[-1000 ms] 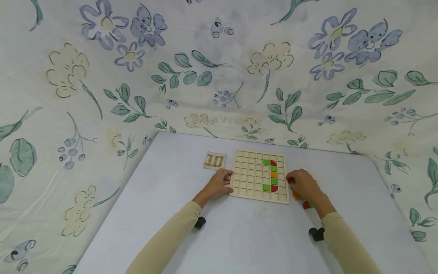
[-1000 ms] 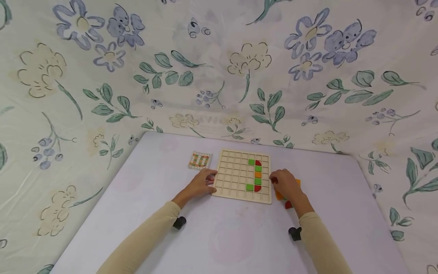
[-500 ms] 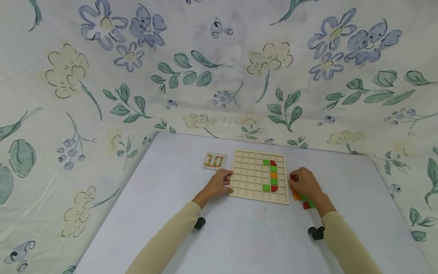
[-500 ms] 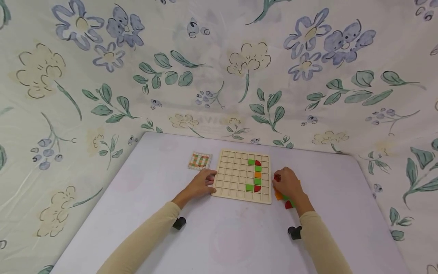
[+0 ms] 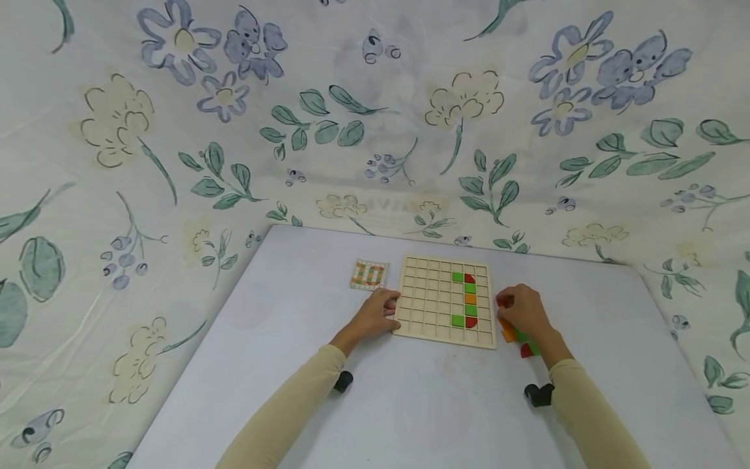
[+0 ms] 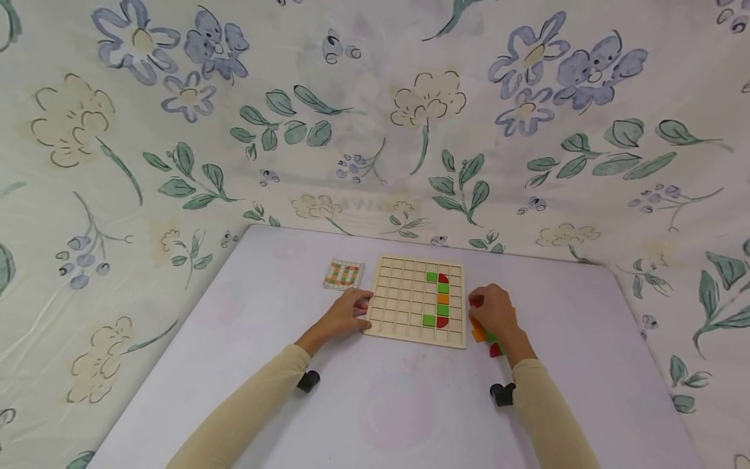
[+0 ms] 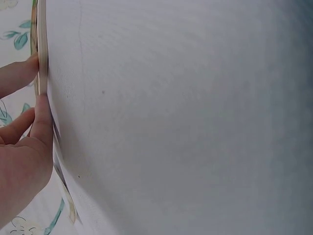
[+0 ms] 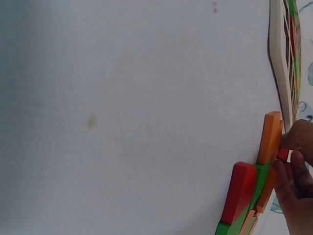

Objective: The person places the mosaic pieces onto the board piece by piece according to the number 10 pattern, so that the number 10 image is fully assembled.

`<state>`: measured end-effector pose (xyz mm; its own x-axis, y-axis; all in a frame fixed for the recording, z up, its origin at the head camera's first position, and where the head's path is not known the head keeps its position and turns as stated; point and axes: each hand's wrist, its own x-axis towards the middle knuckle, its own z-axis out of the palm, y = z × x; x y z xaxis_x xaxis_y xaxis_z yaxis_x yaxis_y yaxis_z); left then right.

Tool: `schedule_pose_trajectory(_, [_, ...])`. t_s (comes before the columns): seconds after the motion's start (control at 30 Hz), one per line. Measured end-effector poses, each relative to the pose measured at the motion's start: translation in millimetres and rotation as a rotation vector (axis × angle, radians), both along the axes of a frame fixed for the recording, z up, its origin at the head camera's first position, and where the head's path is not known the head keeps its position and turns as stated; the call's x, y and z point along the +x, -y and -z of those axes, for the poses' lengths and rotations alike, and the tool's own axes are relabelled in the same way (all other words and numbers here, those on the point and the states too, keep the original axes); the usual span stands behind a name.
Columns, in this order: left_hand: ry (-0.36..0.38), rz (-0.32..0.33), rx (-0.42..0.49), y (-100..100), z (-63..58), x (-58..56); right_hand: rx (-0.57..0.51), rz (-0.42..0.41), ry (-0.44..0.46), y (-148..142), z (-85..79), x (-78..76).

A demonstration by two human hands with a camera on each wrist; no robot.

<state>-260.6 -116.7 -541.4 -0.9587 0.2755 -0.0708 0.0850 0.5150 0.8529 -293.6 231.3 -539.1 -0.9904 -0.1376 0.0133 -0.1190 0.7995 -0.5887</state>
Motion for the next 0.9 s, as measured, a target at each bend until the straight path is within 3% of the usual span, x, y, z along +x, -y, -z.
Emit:
schedule_pose_trajectory(0.33, [-0.008, -0.002, 0.001, -1.7, -1.3, 0.4, 0.02, 0.002, 0.05, -2.8, 0.0, -1.2])
schedule_pose_trajectory(0.67, [-0.015, -0.004, -0.013, -0.6, -0.2, -0.9, 0.23, -0.087, -0.013, 7.8, -6.5, -2.7])
schedule_pose_trajectory(0.9, [-0.013, 0.006, -0.014, -0.5, 1.5, -0.5, 0.18, -0.057, -0.043, 12.1, -8.0, -2.5])
